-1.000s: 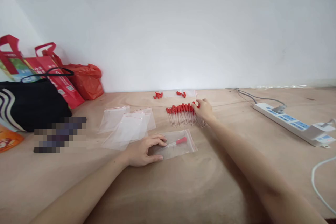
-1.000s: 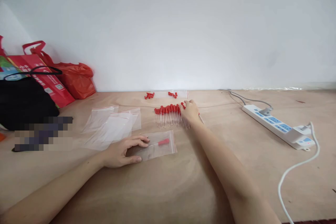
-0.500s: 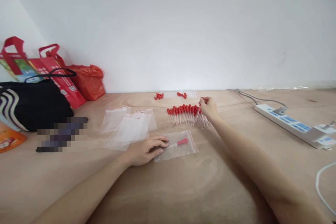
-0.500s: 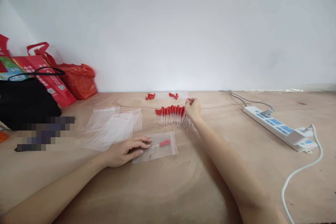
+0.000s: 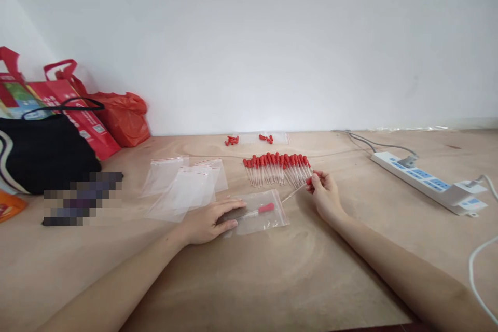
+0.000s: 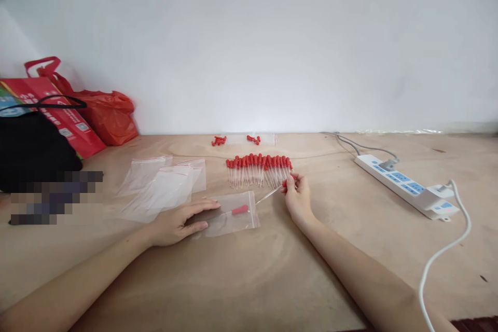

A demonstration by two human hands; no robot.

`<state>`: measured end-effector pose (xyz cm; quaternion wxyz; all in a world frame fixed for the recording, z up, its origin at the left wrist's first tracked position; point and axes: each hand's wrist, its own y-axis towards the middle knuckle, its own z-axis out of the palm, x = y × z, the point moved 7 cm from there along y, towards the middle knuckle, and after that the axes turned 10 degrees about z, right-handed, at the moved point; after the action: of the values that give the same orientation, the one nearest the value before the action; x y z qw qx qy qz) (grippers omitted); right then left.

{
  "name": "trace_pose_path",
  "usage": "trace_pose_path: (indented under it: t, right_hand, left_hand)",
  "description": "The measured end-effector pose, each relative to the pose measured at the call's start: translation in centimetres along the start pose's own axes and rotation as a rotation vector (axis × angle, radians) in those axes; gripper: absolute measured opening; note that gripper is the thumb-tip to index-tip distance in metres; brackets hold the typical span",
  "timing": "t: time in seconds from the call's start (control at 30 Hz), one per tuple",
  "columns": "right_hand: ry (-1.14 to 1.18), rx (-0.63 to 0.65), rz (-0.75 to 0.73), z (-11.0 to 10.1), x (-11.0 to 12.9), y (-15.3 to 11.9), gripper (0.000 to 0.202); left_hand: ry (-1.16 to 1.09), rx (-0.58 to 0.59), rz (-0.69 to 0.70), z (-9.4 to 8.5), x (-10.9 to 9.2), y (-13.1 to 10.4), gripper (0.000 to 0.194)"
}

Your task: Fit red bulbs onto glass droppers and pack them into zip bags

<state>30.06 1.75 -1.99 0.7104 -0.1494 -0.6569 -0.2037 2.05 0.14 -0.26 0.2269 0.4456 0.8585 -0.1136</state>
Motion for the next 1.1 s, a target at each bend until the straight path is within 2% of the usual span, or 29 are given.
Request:
trace_pose_path:
  t: [0.13,0.23,0.37,0.5,0.57,0.8,1.0,1.1]
  right_hand:
    - [0.001,0.036,0.044,0.9,-0.4,-0.2,0.030]
    - [0.037,0.111,0.085,1.8,-0.8,-0.8,0.033]
    - [0.105,0.309,0.137,3.6,-0.7,-2.2,0.039]
    - [-0.060,0.581,0.119,5.5,-0.4,-4.0,0.035]
    - [-0.148,0.660,0.084,6.1,-0.4,-4.5,0.030]
    - [-0.240,0.702,0.020,7.6,-0.2,-4.4,0.020]
    - [-0.430,0.765,0.027,8.1,-0.6,-4.8,0.032]
    - [-0.401,0.739,0.022,7.6,-0.5,-4.0,0.028]
  left_hand:
    - [0.004,0.004,-0.012,-0.1,0.1,0.0,0.043]
    - [-0.007,-0.007,-0.008,-0.1,0.0,0.0,0.043]
    - [-0.026,-0.017,-0.007,-0.1,0.1,-0.1,0.046]
    - [-0.020,-0.018,-0.009,-0.1,0.0,-0.1,0.046]
    - [-0.017,-0.016,-0.006,-0.1,-0.1,0.0,0.046]
    - [-0.022,-0.009,-0.014,-0.1,0.0,0.1,0.046]
    - [-0.013,-0.010,-0.012,-0.1,-0.2,0.2,0.045]
    - [-0.013,-0.002,0.031,-0.1,-0.4,0.3,0.040]
